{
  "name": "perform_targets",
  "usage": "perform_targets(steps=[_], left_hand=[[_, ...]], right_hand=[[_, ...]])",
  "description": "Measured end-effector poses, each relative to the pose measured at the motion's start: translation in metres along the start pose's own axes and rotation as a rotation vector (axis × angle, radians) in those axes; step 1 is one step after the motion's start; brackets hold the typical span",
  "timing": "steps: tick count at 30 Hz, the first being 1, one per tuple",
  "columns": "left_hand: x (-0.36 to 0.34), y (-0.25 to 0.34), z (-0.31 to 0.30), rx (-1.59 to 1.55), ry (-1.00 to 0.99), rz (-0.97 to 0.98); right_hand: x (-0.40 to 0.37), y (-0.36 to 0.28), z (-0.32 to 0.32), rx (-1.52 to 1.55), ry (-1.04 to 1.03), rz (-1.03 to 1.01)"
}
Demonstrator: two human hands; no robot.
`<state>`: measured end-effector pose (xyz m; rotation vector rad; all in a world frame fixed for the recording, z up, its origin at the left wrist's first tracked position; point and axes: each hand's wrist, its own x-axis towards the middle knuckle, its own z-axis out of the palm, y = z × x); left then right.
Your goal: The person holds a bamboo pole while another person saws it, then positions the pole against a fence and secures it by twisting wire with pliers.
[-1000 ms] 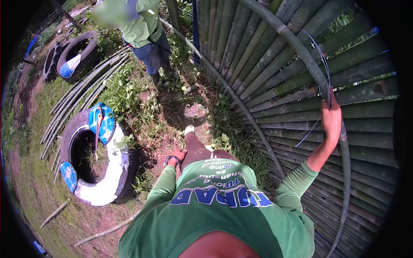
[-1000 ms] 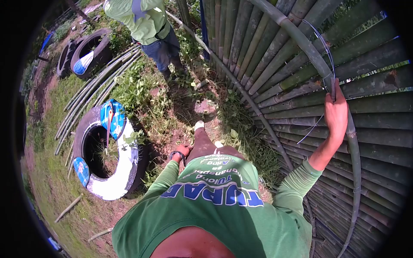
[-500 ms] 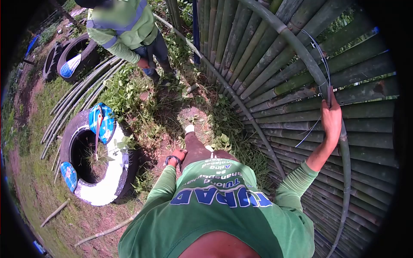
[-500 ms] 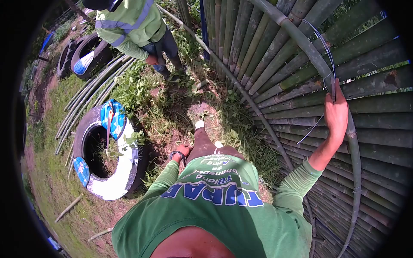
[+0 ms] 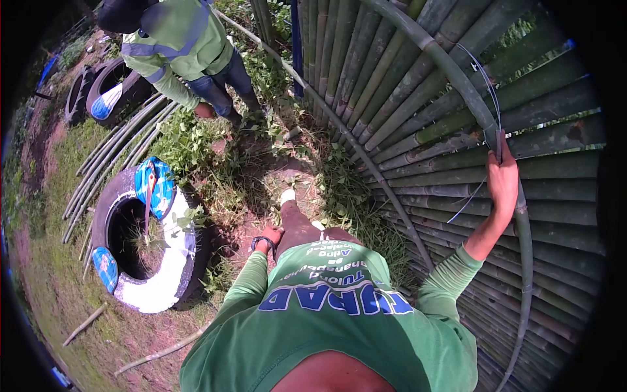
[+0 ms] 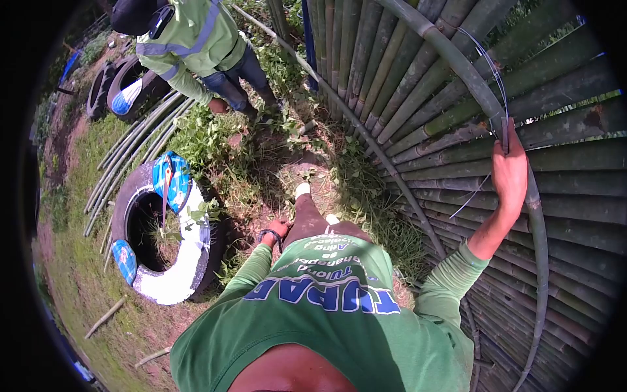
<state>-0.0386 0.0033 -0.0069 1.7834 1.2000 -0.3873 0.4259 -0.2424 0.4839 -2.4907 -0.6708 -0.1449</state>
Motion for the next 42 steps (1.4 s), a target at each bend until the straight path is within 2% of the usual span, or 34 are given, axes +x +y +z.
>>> perform_targets(steps=[3, 5, 9, 11, 12, 21, 24, 26, 30, 32, 36, 38, 42], left_hand=[[0.004, -0.002, 0.0, 0.009, -0.025, -0.004], [0.006, -0.003, 0.002, 0.023, -0.012, -0.002], [0.008, -0.005, 0.004, 0.004, -0.032, -0.015], [0.011, -0.008, 0.007, 0.011, -0.029, -0.005], [0.014, -0.011, 0.008, 0.017, -0.025, 0.007], [0.021, -0.023, 0.012, 0.017, -0.033, 0.019], [0.017, -0.019, 0.01, 0.028, -0.008, 0.044], [0.014, -0.014, 0.008, 0.014, -0.009, 0.026], [0.015, -0.011, 0.008, -0.025, -0.027, -0.009], [0.018, -0.017, 0.01, -0.016, -0.008, 0.024], [0.014, -0.018, 0.01, -0.001, 0.006, 0.035], [0.011, -0.016, 0.009, -0.012, 0.004, 0.04], [0.015, -0.02, 0.008, -0.015, -0.003, 0.008]], right_hand=[[0.001, -0.001, 0.0, -0.039, 0.027, -0.043], [-0.001, -0.01, -0.003, -0.042, -0.021, 0.053], [0.001, -0.005, -0.002, -0.017, -0.047, 0.077], [0.002, 0.007, 0.003, -0.036, 0.036, -0.074], [0.001, 0.006, 0.002, -0.037, 0.039, -0.072], [-0.001, -0.015, -0.003, -0.094, -0.023, 0.097], [0.002, 0.001, 0.0, -0.07, -0.007, 0.039], [0.004, 0.011, 0.004, -0.016, 0.05, -0.082], [-0.001, -0.008, -0.002, -0.049, 0.014, -0.005], [-0.003, -0.021, -0.006, -0.07, -0.048, 0.119], [-0.002, -0.01, -0.003, -0.04, -0.048, 0.088], [-0.001, -0.003, 0.001, -0.047, 0.031, -0.028], [-0.005, -0.016, -0.003, -0.061, -0.002, 0.064]])
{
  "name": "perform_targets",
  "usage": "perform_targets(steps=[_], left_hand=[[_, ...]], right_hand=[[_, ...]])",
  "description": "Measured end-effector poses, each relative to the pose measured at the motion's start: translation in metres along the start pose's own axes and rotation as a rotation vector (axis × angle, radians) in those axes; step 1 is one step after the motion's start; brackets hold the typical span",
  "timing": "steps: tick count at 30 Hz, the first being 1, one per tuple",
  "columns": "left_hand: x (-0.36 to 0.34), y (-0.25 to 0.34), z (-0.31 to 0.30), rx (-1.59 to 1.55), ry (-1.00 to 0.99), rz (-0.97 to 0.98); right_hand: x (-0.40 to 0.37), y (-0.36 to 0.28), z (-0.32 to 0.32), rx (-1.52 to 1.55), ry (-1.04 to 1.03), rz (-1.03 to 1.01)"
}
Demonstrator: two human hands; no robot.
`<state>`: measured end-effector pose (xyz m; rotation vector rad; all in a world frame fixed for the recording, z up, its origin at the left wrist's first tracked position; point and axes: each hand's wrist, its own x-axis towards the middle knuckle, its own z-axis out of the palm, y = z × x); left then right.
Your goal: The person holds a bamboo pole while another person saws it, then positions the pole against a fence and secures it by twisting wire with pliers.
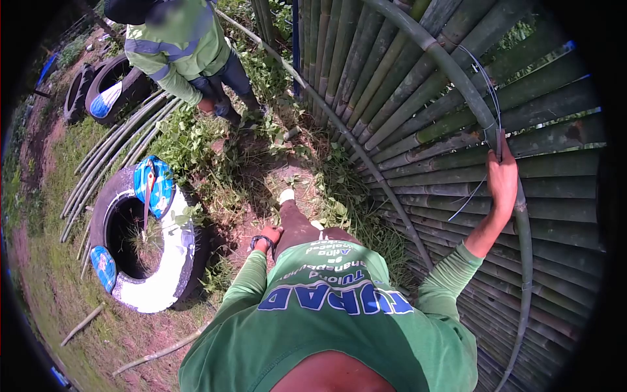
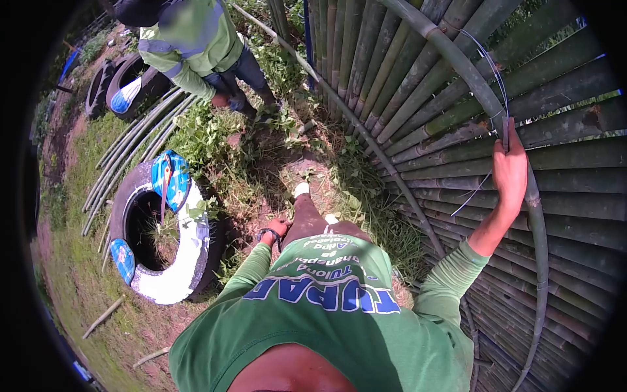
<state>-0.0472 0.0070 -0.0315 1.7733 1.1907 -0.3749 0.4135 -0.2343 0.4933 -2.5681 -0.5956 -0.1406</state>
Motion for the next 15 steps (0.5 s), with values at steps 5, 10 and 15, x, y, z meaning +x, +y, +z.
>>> perform_targets(steps=[5, 10, 15], left_hand=[[-0.001, 0.001, -0.003, -0.024, 0.032, -0.037], [0.017, 0.006, -0.01, -0.08, 0.122, 0.013], [0.045, 0.023, -0.031, 0.021, 0.039, 0.043]], right_hand=[[0.005, 0.007, 0.004, -0.035, 0.018, 0.004], [0.003, 0.01, 0.007, 0.03, 0.047, -0.062], [0.002, 0.008, 0.012, -0.066, 0.113, -0.059]])
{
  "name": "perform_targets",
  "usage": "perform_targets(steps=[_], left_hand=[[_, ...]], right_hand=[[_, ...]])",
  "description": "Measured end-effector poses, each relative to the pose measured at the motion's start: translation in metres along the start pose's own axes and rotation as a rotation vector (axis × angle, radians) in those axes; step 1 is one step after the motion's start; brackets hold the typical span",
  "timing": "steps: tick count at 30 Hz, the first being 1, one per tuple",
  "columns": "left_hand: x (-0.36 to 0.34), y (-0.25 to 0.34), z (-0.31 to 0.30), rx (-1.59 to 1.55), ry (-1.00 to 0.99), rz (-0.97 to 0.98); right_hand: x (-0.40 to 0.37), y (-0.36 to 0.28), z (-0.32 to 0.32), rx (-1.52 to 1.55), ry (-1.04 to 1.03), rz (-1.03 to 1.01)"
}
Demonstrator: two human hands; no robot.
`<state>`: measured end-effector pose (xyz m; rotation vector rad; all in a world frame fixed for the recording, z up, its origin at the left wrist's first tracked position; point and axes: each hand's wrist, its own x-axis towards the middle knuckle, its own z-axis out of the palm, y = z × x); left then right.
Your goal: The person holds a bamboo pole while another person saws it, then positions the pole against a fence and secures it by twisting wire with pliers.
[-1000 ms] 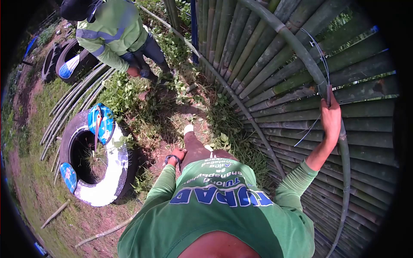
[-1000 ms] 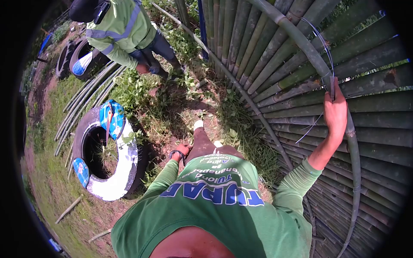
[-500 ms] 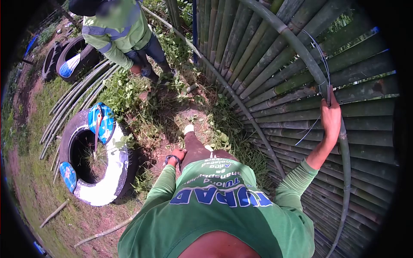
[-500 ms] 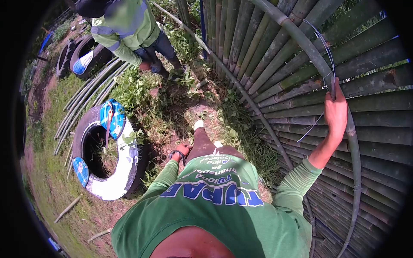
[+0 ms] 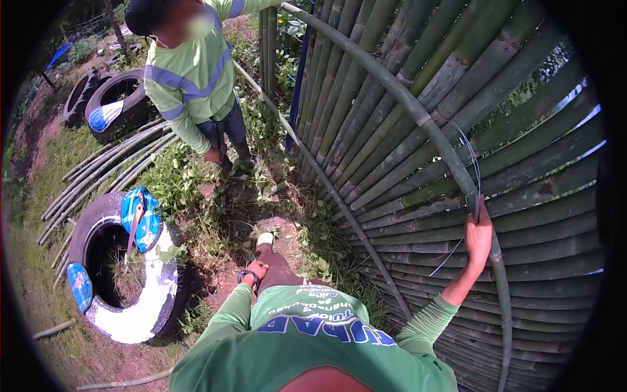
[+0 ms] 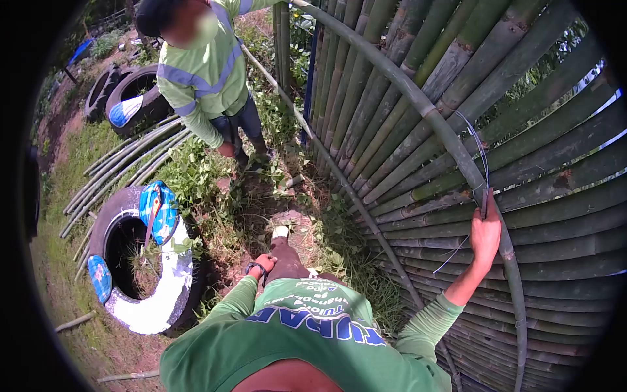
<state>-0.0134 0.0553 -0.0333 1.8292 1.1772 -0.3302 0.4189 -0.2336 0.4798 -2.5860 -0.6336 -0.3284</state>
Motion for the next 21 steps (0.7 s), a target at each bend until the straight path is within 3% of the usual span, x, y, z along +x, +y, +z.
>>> perform_targets(steps=[4, 6, 8, 9, 10, 13, 14, 15, 17, 18, 21], left_hand=[[0.029, 0.012, -0.023, 0.193, -0.104, 0.022], [0.048, 0.012, -0.039, 0.18, -0.125, 0.036], [0.06, 0.023, -0.064, 0.125, -0.085, 0.036], [0.088, 0.012, -0.062, 0.183, -0.114, 0.039], [0.093, 0.022, -0.08, 0.189, -0.17, -0.002], [0.139, 0.038, -0.105, 0.235, -0.226, 0.17], [0.155, 0.056, -0.116, 0.218, -0.154, 0.22], [0.163, 0.068, -0.119, 0.202, -0.093, 0.258], [0.156, 0.133, -0.16, -0.021, -0.172, 0.402], [0.166, 0.159, -0.165, -0.033, -0.157, 0.564], [0.094, 0.282, -0.245, -0.225, -0.214, 0.835]], right_hand=[[-0.008, -0.026, 0.004, -0.113, 0.086, 0.093], [-0.012, -0.052, 0.004, -0.083, 0.081, 0.259], [-0.01, -0.02, 0.029, -0.066, 0.204, 0.201], [-0.013, -0.044, 0.028, -0.029, 0.239, 0.223], [-0.013, -0.027, 0.046, -0.045, 0.388, 0.092], [-0.029, -0.032, 0.081, 0.081, 0.369, 0.288], [-0.034, -0.032, 0.1, 0.084, 0.395, 0.177], [-0.042, -0.082, 0.097, 0.049, 0.262, 0.354], [-0.042, -0.104, 0.142, 0.212, 0.334, 0.131], [-0.046, -0.121, 0.155, 0.229, 0.223, 0.209], [-0.041, -0.193, 0.191, 0.465, 0.092, 0.205]])
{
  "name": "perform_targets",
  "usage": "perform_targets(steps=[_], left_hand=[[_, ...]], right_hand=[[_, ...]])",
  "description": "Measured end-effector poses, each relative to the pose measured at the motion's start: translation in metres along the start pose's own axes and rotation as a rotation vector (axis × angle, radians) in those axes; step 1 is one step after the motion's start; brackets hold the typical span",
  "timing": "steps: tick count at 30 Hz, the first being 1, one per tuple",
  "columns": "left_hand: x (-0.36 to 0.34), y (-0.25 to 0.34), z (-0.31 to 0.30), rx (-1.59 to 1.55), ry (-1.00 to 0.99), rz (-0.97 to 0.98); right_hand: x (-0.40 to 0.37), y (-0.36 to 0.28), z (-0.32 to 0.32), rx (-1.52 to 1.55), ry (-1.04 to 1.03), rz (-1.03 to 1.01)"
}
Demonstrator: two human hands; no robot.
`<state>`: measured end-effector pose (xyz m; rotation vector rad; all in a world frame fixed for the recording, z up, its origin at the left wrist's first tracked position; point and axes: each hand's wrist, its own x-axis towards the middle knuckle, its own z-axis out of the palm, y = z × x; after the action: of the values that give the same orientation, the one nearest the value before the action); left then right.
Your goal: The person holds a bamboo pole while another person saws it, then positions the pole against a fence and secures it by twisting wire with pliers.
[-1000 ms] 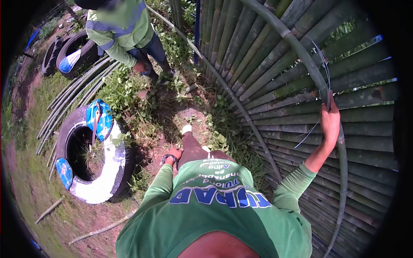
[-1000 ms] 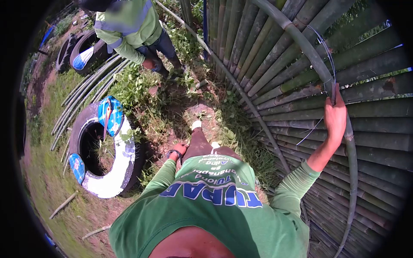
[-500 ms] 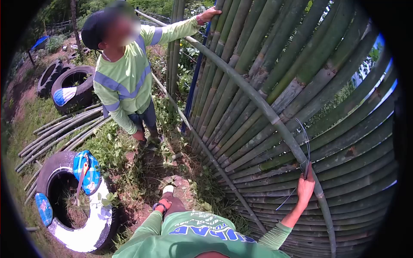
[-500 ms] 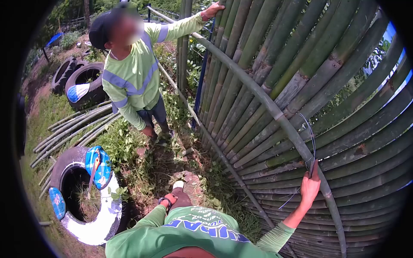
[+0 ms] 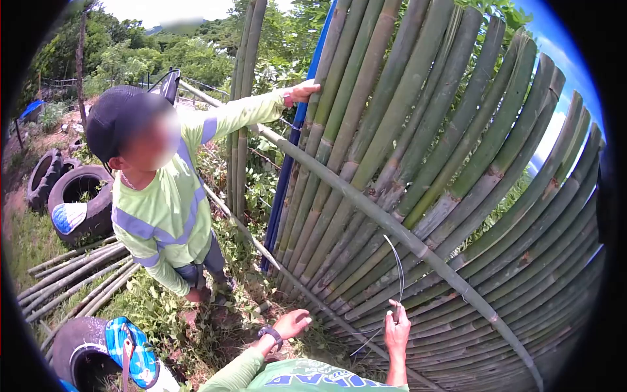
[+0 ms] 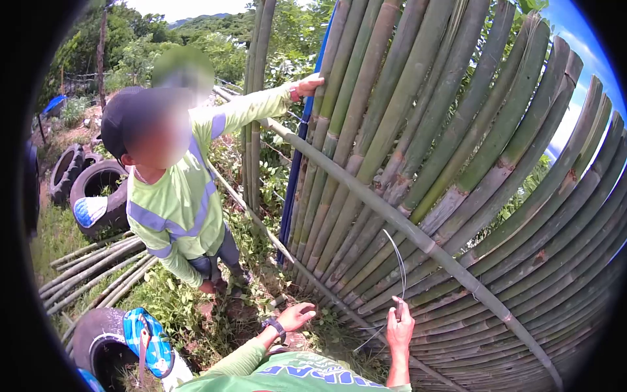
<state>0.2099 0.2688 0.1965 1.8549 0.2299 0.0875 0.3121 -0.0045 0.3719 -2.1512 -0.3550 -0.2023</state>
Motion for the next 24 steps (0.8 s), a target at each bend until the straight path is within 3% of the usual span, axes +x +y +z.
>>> perform_targets(steps=[2, 3, 6, 8, 9, 10, 12, 13, 15, 21, 22, 24], left_hand=[[0.012, 0.056, -0.013, -0.076, -0.114, 0.201], [0.013, 0.083, -0.019, 0.05, -0.101, 0.345], [0.011, 0.116, -0.021, -0.039, -0.216, 0.405], [0.009, 0.111, -0.016, -0.151, -0.237, 0.296], [0.003, 0.11, -0.018, -0.109, -0.057, 0.313], [-0.002, 0.107, -0.031, -0.125, -0.174, 0.042], [-0.02, 0.087, -0.041, -0.117, -0.101, 0.088], [-0.032, 0.081, -0.052, 0.003, -0.167, 0.033], [-0.055, 0.06, -0.062, -0.053, -0.173, 0.033], [-0.105, 0.011, -0.097, 0.178, 0.004, 0.056], [-0.113, 0.014, -0.107, 0.159, 0.01, 0.025], [-0.122, 0.01, -0.118, -0.202, 0.12, -0.141]], right_hand=[[-0.001, -0.013, 0.045, 0.245, -0.067, -0.03], [-0.003, -0.039, 0.059, 0.358, -0.135, 0.039], [0.003, -0.061, 0.102, 0.535, -0.235, 0.04], [0.01, -0.073, 0.118, 0.593, -0.273, 0.044], [0.014, -0.076, 0.122, 0.628, -0.33, 0.09], [0.016, -0.072, 0.128, 0.66, -0.367, 0.113], [0.014, -0.068, 0.136, 0.656, -0.403, 0.119], [0.011, -0.071, 0.137, 0.637, -0.417, 0.127], [0.008, -0.066, 0.144, 0.634, -0.445, 0.14], [0.01, -0.061, 0.173, 0.714, -0.477, 0.18], [0.013, -0.058, 0.177, 0.735, -0.473, 0.188], [0.02, -0.053, 0.184, 0.762, -0.466, 0.215]])
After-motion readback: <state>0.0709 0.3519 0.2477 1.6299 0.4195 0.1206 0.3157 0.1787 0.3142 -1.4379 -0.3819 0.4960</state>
